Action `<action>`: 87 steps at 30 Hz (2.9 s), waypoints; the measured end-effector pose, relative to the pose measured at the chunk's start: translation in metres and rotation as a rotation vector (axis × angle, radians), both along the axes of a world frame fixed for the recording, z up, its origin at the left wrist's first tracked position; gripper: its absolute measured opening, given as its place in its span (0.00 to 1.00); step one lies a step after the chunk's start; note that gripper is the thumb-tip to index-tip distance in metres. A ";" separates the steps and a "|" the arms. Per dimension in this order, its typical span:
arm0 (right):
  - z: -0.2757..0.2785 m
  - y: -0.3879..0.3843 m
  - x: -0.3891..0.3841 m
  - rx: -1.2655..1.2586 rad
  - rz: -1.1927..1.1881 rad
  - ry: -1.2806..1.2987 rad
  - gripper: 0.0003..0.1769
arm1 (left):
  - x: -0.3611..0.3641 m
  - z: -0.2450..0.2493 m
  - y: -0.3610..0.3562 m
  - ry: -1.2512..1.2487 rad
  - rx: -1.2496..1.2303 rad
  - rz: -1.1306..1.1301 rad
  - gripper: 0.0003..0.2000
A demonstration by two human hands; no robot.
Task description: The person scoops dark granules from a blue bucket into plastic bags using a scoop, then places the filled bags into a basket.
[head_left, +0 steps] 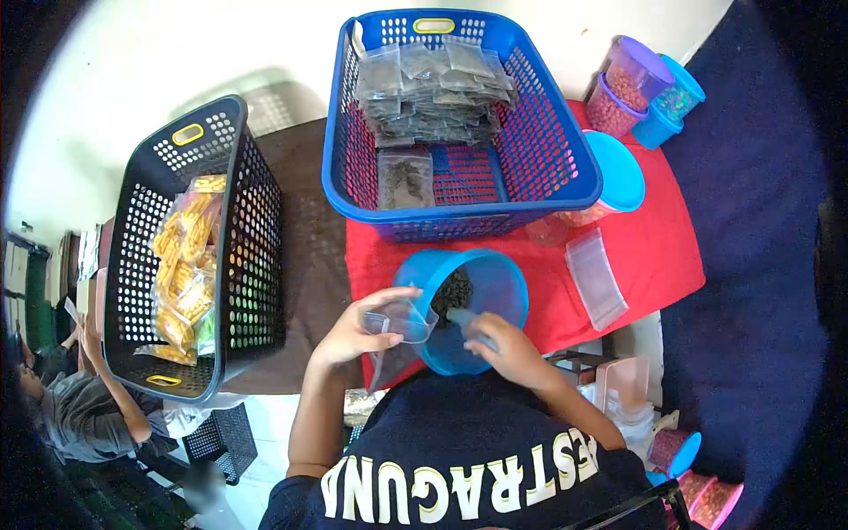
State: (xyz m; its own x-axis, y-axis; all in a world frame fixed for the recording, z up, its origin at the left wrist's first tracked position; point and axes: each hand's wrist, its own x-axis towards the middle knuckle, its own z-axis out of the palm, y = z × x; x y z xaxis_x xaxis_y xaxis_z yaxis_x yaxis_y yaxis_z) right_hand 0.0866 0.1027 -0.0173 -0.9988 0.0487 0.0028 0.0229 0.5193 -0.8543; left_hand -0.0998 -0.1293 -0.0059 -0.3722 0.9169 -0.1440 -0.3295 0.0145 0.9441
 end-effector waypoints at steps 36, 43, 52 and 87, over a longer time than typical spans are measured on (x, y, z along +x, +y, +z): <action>-0.051 -0.010 -0.133 0.471 0.215 0.003 0.11 | 0.041 0.002 -0.004 0.333 -0.106 -0.079 0.39; -0.058 -0.028 -0.127 0.368 0.055 -0.148 0.17 | 0.055 0.026 -0.015 0.493 -0.210 0.065 0.38; -0.048 -0.031 -0.117 0.257 -0.005 -0.039 0.11 | 0.042 0.018 -0.019 0.693 -0.417 0.139 0.37; -0.028 0.006 -0.048 -1.368 -0.381 -0.031 0.09 | 0.031 -0.001 -0.016 0.722 -0.333 0.058 0.33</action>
State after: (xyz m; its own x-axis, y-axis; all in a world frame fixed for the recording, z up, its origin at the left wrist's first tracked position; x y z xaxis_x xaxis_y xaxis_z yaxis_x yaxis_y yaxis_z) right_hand 0.0385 0.1087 -0.0452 -0.9229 0.2573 -0.2863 -0.0008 -0.7451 -0.6670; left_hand -0.0688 -0.1448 -0.0068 -0.5238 0.8445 -0.1120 0.3536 0.3351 0.8733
